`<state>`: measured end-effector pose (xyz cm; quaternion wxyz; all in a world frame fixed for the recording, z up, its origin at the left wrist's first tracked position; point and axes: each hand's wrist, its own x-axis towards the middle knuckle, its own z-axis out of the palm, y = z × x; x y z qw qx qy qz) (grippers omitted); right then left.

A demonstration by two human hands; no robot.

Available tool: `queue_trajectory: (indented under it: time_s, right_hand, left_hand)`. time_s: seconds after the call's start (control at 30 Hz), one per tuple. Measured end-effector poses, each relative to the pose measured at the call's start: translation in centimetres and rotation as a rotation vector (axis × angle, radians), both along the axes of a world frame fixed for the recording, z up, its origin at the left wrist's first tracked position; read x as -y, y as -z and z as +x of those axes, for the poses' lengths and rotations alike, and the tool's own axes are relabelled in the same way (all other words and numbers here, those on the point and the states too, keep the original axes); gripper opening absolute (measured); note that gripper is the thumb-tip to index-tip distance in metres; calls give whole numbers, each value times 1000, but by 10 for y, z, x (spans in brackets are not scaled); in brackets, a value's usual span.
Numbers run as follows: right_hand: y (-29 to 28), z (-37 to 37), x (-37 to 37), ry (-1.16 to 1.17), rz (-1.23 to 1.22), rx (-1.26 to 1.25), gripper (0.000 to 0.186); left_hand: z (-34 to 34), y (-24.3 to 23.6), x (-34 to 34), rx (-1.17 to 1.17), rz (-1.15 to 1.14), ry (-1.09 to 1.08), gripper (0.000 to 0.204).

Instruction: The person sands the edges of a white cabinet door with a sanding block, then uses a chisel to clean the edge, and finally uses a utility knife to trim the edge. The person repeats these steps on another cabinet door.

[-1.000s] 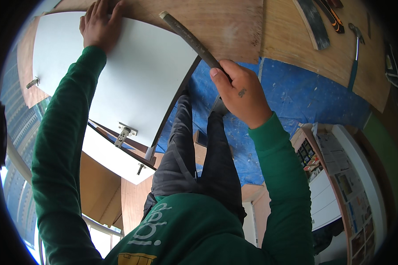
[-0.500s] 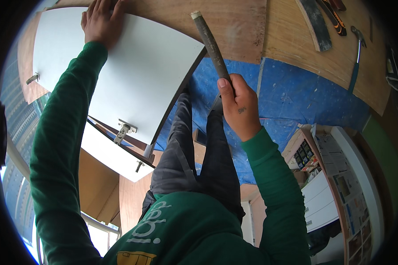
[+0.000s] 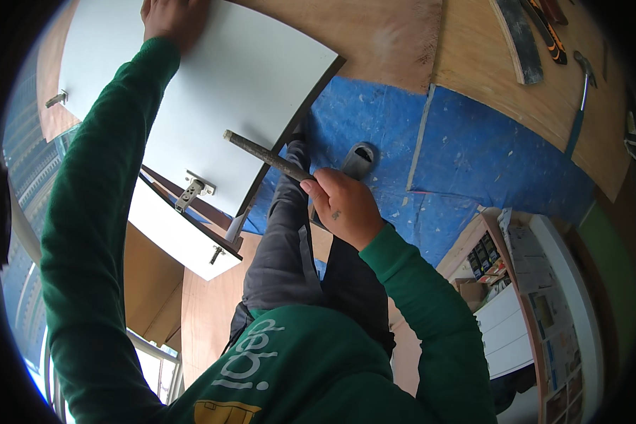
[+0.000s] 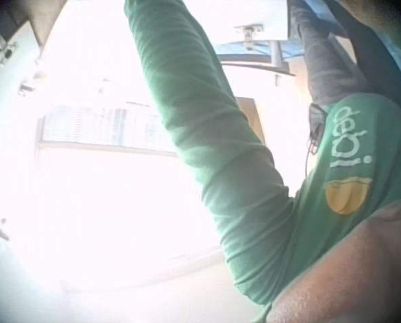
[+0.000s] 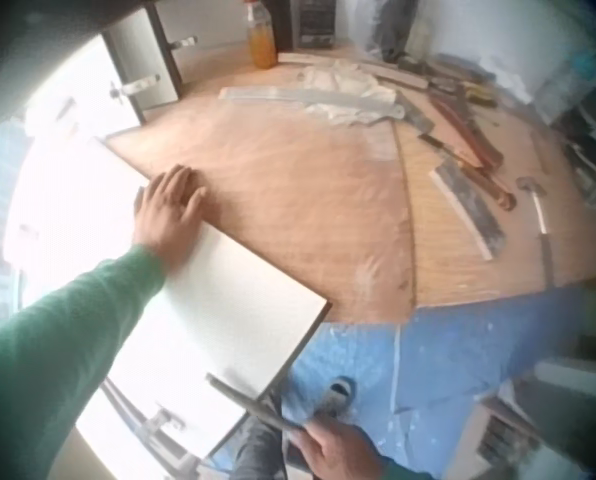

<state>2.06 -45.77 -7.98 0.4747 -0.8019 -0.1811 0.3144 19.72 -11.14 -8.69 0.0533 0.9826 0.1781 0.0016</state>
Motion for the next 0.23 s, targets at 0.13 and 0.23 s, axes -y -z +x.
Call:
queue_trajectory:
  time_s: [0.13,0.23]
  right_hand:
    - [-4,3,4,289,142,-450,33]
    - [1,16,20,332,148,-527,29]
  left_hand:
    - [-2,1,-5,69,-8,28,64]
    - [-2,3,-7,77,-64,26,64]
